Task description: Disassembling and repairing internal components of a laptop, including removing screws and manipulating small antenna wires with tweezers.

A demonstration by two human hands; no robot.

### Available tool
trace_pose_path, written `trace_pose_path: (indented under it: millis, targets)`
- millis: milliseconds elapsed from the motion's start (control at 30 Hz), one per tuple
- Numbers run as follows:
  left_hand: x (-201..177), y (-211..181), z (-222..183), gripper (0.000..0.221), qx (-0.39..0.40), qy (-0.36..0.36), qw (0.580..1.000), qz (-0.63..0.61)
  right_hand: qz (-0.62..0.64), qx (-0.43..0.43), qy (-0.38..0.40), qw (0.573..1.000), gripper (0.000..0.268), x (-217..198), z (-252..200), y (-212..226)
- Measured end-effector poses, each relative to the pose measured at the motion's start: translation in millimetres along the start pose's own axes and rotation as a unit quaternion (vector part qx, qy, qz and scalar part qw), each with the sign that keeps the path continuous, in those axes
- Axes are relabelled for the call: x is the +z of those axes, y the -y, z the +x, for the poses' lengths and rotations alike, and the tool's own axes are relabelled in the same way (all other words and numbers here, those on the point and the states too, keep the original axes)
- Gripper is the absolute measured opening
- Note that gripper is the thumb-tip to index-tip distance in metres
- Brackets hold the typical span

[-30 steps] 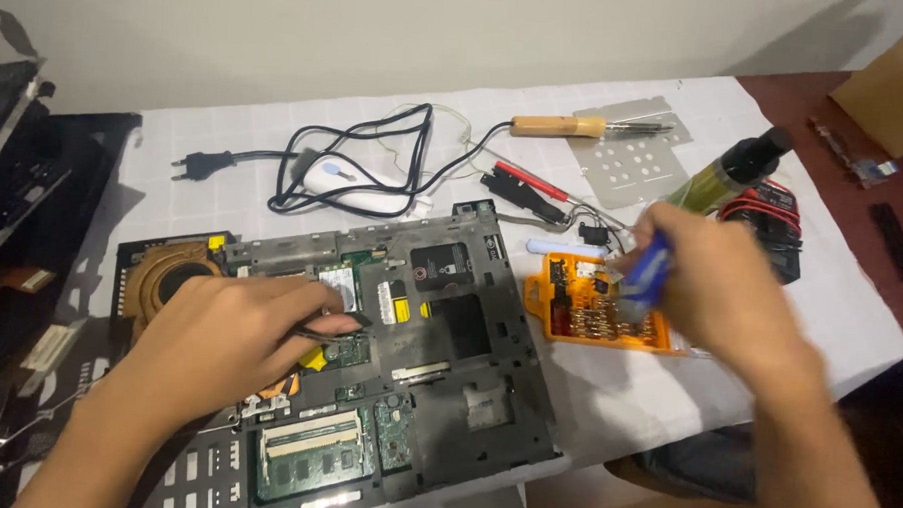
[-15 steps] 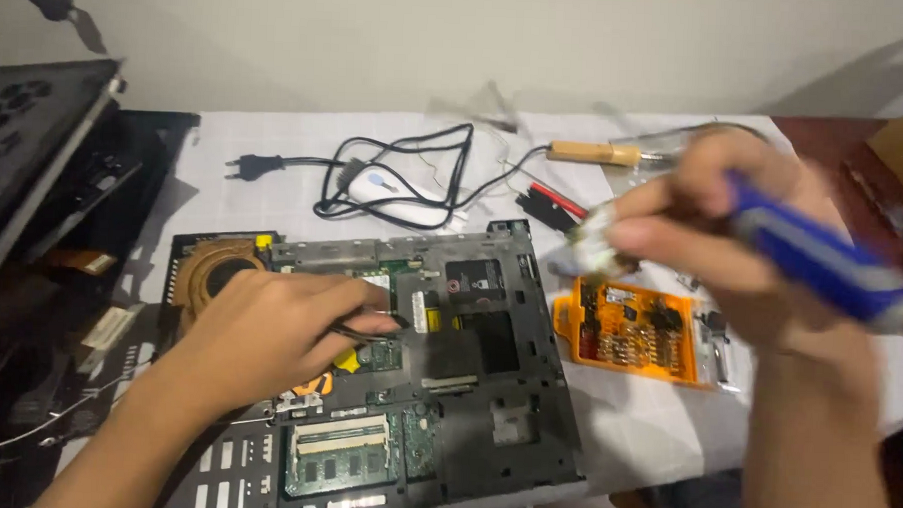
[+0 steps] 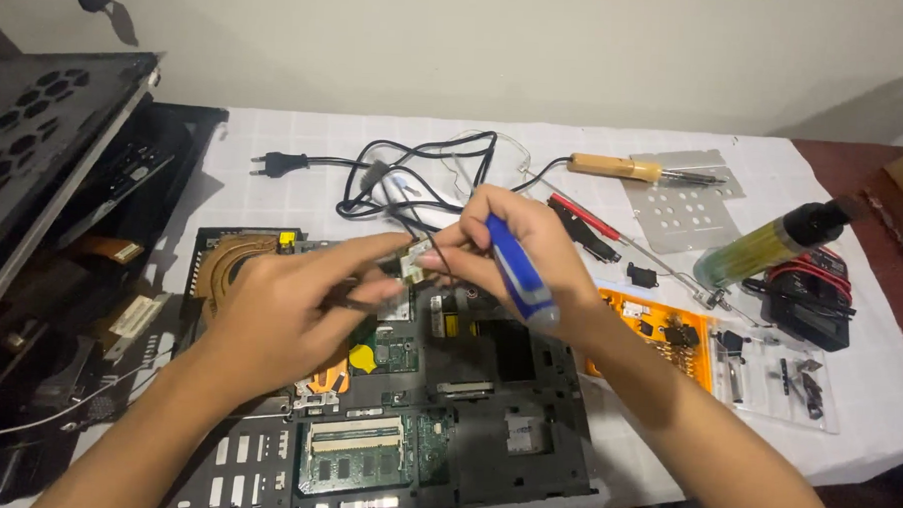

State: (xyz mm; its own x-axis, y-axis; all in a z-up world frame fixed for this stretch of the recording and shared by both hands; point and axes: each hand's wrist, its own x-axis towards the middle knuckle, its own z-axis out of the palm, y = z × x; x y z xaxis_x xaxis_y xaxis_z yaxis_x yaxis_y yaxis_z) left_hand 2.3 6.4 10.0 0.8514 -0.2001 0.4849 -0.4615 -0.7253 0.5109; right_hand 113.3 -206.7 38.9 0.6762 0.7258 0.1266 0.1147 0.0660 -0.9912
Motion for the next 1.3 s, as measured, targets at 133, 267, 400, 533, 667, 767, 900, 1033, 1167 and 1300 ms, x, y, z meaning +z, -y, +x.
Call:
trace_pose_path:
  millis: [133, 267, 400, 533, 667, 767, 900, 1033, 1167, 1300]
  targets:
    - [-4, -10, 3, 0.029, 0.044, -0.072, 0.996, -0.003, 0.065, 0.011, 0.013, 0.998, 0.034, 2, 7, -15]
    - [-10, -14, 5, 0.023, 0.033, -0.113, 0.993, -0.014, 0.106, 0.012, -0.001, 0.994, 0.036, 10, 10, -25]
    - [-2, -10, 4, 0.032, 0.030, -0.098, 0.995, -0.020, 0.096, 0.067, 0.024, 0.993, 0.032, 18, 6, -19]
    - [8, -3, 2, 0.013, 0.067, -0.095, 0.992, -0.050, 0.134, 0.029, 0.098, 0.986, 0.033, 12, 3, -35]
    - [5, -3, 6, 0.016, -0.058, -0.105, 0.987, -0.104, 0.158, 0.089, 0.041, 0.983, 0.032, 12, 6, -34]
    - [2, -6, 6, 0.015, -0.124, -0.106, 0.977, -0.141, 0.165, 0.055, 0.051, 0.983, 0.032, 9, 7, -42]
    - [-3, -5, 7, 0.023, -0.189, -0.072, 0.962, -0.183, 0.210, 0.022, 0.047, 0.976, 0.026, 5, 8, -43]
    - [-2, -1, 7, 0.028, -0.216, -0.057, 0.948, -0.228, 0.181, -0.016, 0.025, 0.983, 0.023, -4, 8, -34]
    - [-2, 0, 7, 0.027, -0.227, -0.046, 0.948, -0.218, 0.165, 0.004, -0.107, 0.980, 0.023, -10, 9, -22]
    - [-2, -2, 8, 0.026, -0.245, -0.067, 0.938, -0.236, -0.041, -0.125, -0.126, 0.983, 0.028, -4, -1, -6]
